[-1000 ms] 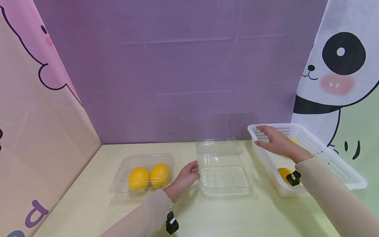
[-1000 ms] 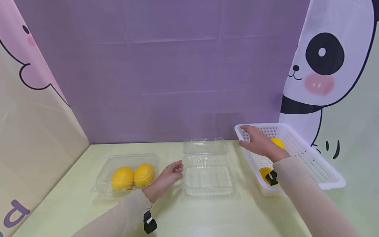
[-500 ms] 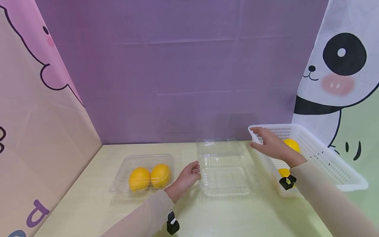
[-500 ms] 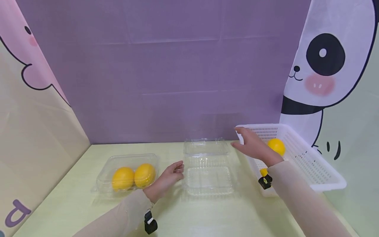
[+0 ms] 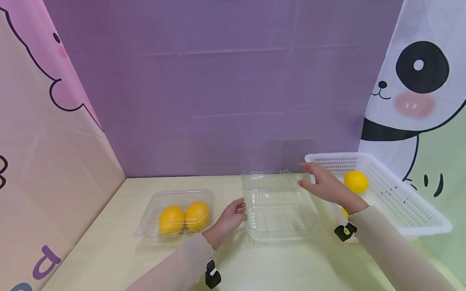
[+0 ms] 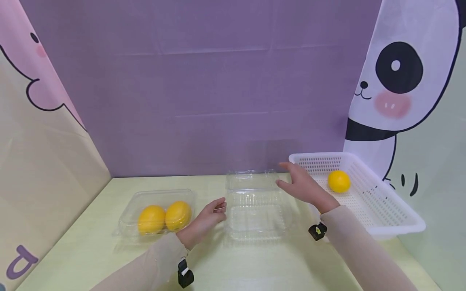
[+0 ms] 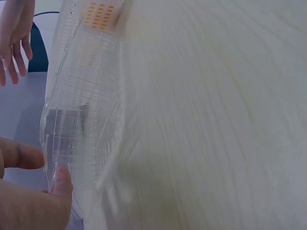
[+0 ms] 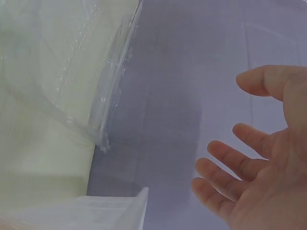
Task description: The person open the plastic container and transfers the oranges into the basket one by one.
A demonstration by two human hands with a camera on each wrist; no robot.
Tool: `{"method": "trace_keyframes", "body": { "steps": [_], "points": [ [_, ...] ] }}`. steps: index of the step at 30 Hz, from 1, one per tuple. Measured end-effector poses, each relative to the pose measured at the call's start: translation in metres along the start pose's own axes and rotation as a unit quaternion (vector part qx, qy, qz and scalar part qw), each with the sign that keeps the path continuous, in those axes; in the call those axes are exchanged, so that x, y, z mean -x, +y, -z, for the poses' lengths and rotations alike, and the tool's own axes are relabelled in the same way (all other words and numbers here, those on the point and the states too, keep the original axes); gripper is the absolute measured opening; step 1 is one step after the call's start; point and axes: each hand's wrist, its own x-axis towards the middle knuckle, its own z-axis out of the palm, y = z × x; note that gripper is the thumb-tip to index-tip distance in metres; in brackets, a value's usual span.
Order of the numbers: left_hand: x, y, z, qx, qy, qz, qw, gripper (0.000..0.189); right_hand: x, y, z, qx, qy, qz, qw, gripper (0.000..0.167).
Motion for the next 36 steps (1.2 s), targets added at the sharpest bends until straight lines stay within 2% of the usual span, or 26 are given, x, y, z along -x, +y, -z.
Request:
{"method": "trace_keyframes", "body": {
  "steps": [12, 19, 26, 33, 36],
  "points": [
    [-0.003, -0.001, -0.005, 0.001, 0.003, 0.0, 1.0, 0.064, 0.003, 0.002, -0.016, -0.03, 0.007, 0.005, 0.9995, 0.058],
    [-0.004, -0.001, -0.008, 0.0, 0.002, 0.004, 1.0, 0.063, 0.004, 0.0, -0.022, -0.042, -0.002, -0.01, 0.999, 0.058],
    [-0.008, -0.002, -0.011, -0.005, 0.002, 0.007, 1.0, 0.063, 0.003, -0.002, -0.034, -0.044, -0.003, 0.004, 0.999, 0.058],
    [-0.01, -0.004, -0.013, 0.013, -0.003, -0.022, 0.9997, 0.067, 0.002, -0.004, -0.047, -0.047, -0.014, 0.004, 0.9988, 0.059],
    [-0.009, -0.005, -0.013, 0.019, -0.003, -0.017, 0.9997, 0.067, 0.001, -0.004, -0.053, -0.052, -0.016, 0.007, 0.9985, 0.059]
  ]
}}
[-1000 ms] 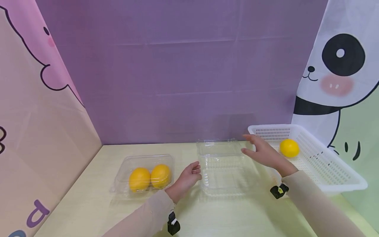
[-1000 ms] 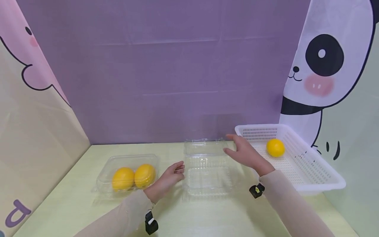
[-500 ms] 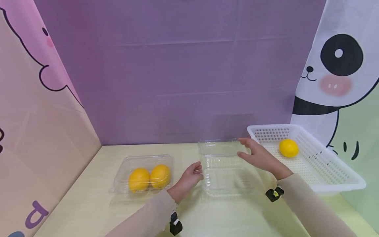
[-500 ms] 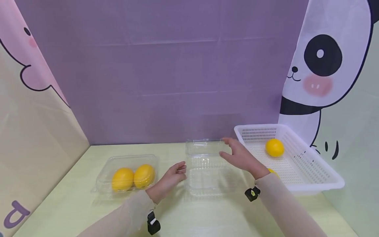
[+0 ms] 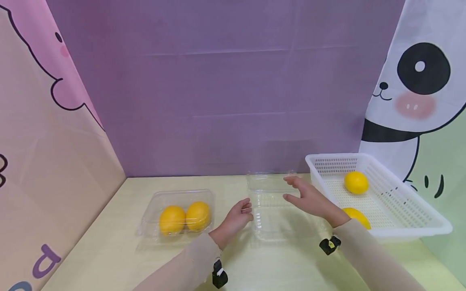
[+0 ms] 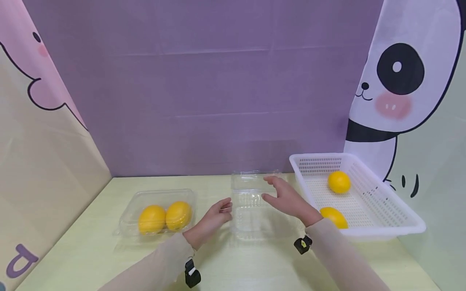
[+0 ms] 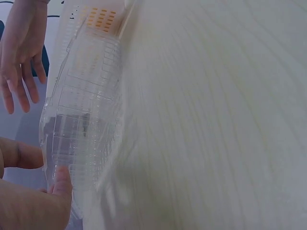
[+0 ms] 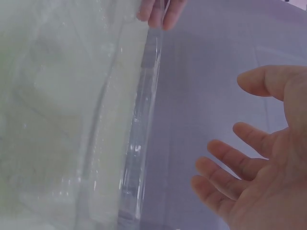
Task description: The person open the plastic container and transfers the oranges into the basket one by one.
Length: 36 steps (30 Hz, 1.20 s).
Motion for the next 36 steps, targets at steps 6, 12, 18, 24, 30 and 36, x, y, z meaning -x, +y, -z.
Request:
{"method": "trace_keyframes", "body": {
  "steps": [6, 12, 18, 24, 30, 36],
  "points": [
    [0.002, 0.001, 0.0, 0.0, 0.003, 0.003, 1.0, 0.066, -0.002, 0.002, -0.01, -0.006, 0.006, 0.014, 0.9999, 0.056],
    [0.002, -0.001, 0.002, -0.006, 0.005, 0.007, 0.9999, 0.065, -0.004, 0.0, -0.018, -0.012, 0.01, 0.019, 0.9997, 0.056],
    [0.007, 0.001, 0.006, -0.016, 0.011, 0.021, 0.9996, 0.062, -0.007, 0.0, -0.025, 0.0, 0.007, 0.023, 0.9997, 0.056],
    [0.008, 0.002, 0.008, -0.019, 0.009, 0.017, 0.9996, 0.061, -0.009, -0.001, -0.028, -0.019, 0.0, 0.015, 0.9997, 0.057],
    [0.008, 0.001, 0.01, -0.021, 0.01, 0.017, 0.9996, 0.061, -0.01, -0.005, -0.031, -0.026, -0.003, 0.016, 0.9995, 0.057],
    [0.011, 0.003, 0.014, -0.017, 0.01, -0.002, 0.9998, 0.061, -0.013, -0.007, -0.034, -0.035, -0.006, 0.014, 0.9993, 0.056]
  ]
}}
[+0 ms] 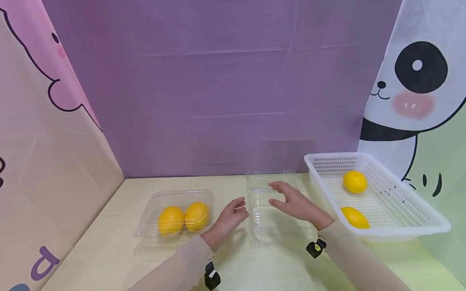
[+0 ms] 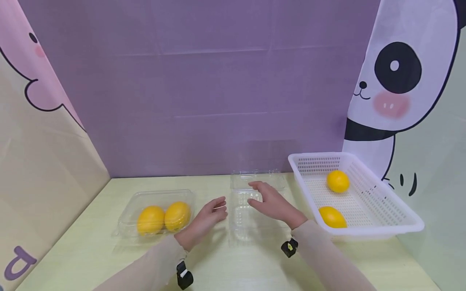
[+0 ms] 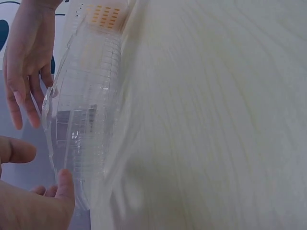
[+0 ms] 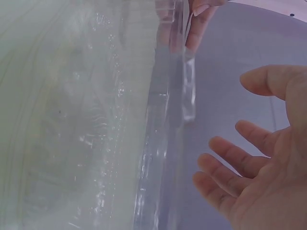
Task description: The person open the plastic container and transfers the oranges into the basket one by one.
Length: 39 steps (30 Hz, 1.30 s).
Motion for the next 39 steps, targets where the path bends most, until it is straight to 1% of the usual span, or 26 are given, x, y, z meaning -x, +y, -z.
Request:
{"method": "trace_keyframes", "body": {
  "steps": [3, 7, 13, 17, 20, 23, 27, 30, 36, 39],
  "points": [
    [0.002, 0.002, 0.004, -0.004, 0.006, -0.008, 0.9999, 0.06, -0.002, -0.001, -0.002, -0.002, -0.003, -0.001, 1.0, 0.056],
    [0.005, 0.006, 0.009, -0.012, 0.017, -0.03, 0.9993, 0.06, -0.004, -0.006, -0.006, -0.003, -0.005, -0.002, 1.0, 0.056],
    [0.012, 0.01, 0.014, -0.054, 0.028, -0.073, 0.9955, 0.058, -0.006, -0.014, -0.009, -0.02, -0.008, -0.003, 0.9998, 0.055],
    [0.015, 0.011, 0.018, -0.073, 0.025, -0.088, 0.9931, 0.057, -0.008, -0.016, -0.012, -0.031, -0.008, -0.004, 0.9995, 0.056],
    [0.016, 0.011, 0.022, -0.1, 0.028, -0.11, 0.9885, 0.055, -0.009, -0.017, -0.015, -0.041, -0.011, -0.003, 0.9991, 0.056],
    [0.017, 0.013, 0.028, -0.142, 0.029, -0.137, 0.9799, 0.054, -0.011, -0.017, -0.018, -0.043, -0.015, -0.001, 0.999, 0.056],
    [0.021, 0.018, 0.034, -0.183, 0.016, -0.167, 0.9687, 0.053, -0.014, -0.018, -0.019, -0.043, -0.013, 0.002, 0.999, 0.056],
    [0.022, 0.02, 0.039, -0.197, 0.012, -0.173, 0.9649, 0.052, -0.015, -0.02, -0.02, -0.047, -0.009, 0.002, 0.9988, 0.055],
    [0.025, 0.02, 0.049, -0.199, 0.026, -0.161, 0.9663, 0.051, -0.018, -0.025, -0.026, -0.054, -0.009, 0.009, 0.9984, 0.053],
    [0.026, 0.022, 0.054, -0.199, 0.034, -0.162, 0.9658, 0.05, -0.02, -0.028, -0.03, -0.056, -0.011, 0.012, 0.9983, 0.052]
  ]
}}
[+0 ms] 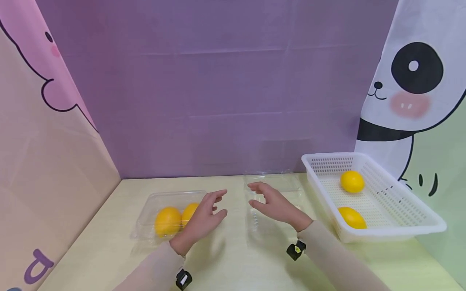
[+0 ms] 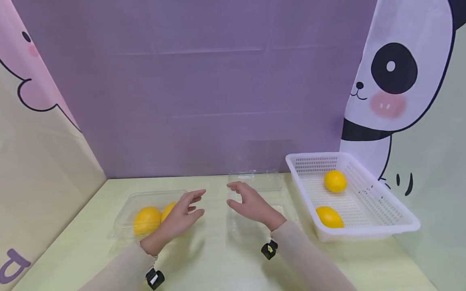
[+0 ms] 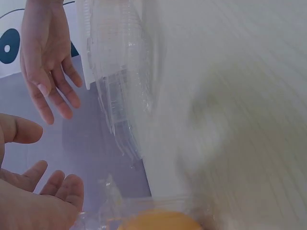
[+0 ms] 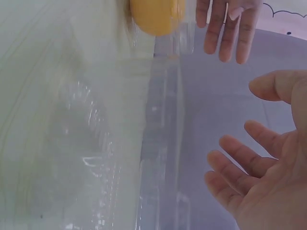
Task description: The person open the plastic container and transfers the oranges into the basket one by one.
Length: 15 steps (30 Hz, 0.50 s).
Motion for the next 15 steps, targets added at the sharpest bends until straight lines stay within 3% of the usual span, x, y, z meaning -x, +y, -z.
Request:
{"method": "trace_keyframes", "body": {
  "steps": [6, 15],
  "points": [
    [0.002, 0.001, 0.012, -0.003, 0.012, 0.002, 0.9999, 0.05, -0.004, -0.006, -0.01, -0.008, -0.008, 0.008, 0.9999, 0.052],
    [0.008, -0.001, 0.026, 0.004, 0.014, 0.034, 0.9993, 0.052, -0.011, -0.012, -0.025, -0.01, -0.021, 0.025, 0.9994, 0.051]
  ]
}}
